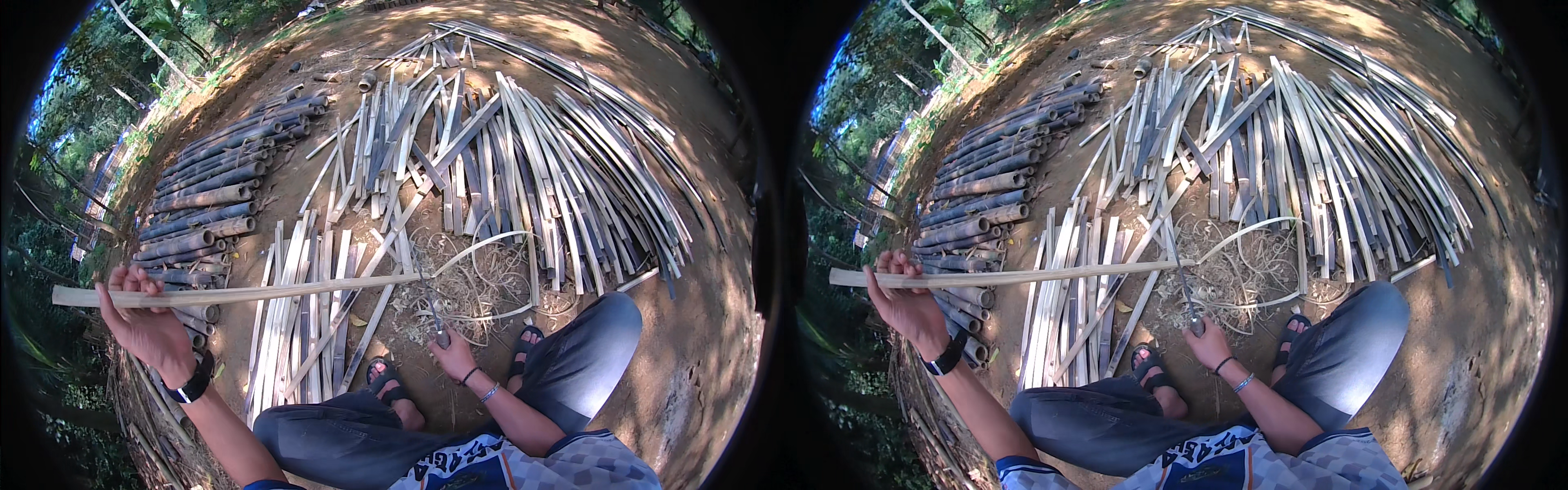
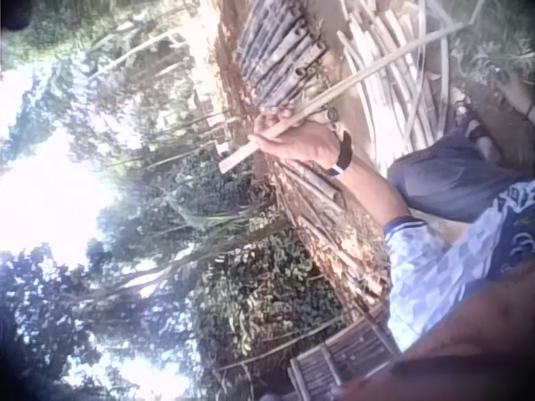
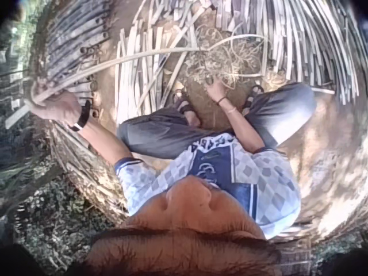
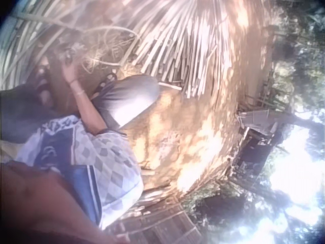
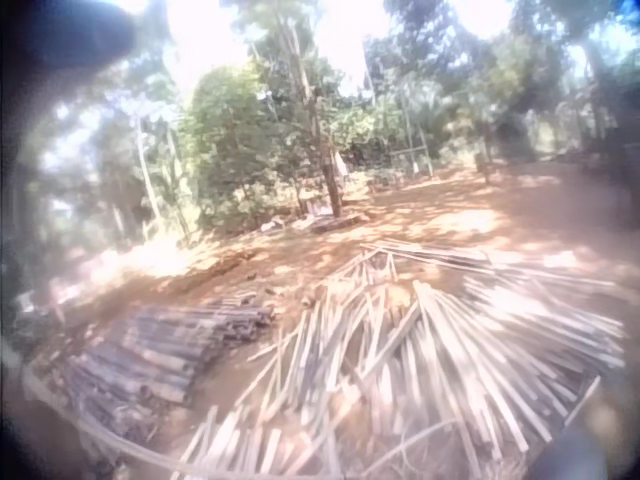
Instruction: The person holds a strip of bamboo and uses a machete to split it into narrower pieces while sitting on the ground.
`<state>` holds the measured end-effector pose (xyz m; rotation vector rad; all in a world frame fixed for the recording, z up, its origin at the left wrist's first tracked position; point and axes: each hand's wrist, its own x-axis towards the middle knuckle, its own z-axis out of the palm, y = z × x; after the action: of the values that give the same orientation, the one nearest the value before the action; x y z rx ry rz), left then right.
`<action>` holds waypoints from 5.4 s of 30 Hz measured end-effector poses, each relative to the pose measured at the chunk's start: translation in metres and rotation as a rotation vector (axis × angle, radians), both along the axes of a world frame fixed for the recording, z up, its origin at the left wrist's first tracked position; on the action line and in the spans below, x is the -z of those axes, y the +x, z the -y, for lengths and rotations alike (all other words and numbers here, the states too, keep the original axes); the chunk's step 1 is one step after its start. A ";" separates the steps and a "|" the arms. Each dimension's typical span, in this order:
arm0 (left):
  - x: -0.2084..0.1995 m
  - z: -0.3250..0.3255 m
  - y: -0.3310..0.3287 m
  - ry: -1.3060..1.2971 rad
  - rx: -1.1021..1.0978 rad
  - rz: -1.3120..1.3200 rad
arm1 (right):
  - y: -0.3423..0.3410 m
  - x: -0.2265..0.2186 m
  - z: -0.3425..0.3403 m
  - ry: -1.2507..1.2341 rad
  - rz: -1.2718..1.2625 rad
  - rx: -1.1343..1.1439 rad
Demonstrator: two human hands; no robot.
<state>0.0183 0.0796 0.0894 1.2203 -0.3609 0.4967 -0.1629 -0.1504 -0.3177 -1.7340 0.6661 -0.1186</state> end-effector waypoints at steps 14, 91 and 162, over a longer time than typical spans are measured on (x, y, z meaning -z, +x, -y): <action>0.118 -0.045 -0.036 0.029 -0.005 0.095 | 0.003 -0.083 -0.060 0.065 0.252 -0.490; 0.096 -0.051 -0.044 0.069 -0.463 0.212 | 0.013 0.041 -0.069 0.069 -0.123 -0.259; 0.085 -0.044 -0.027 0.125 -0.310 0.192 | 0.008 0.078 -0.043 -0.008 -0.080 -0.340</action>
<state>-0.0087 0.1233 0.0045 1.3619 -0.3715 0.8731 -0.1545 -0.1073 -0.3959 -1.8414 0.4198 0.1847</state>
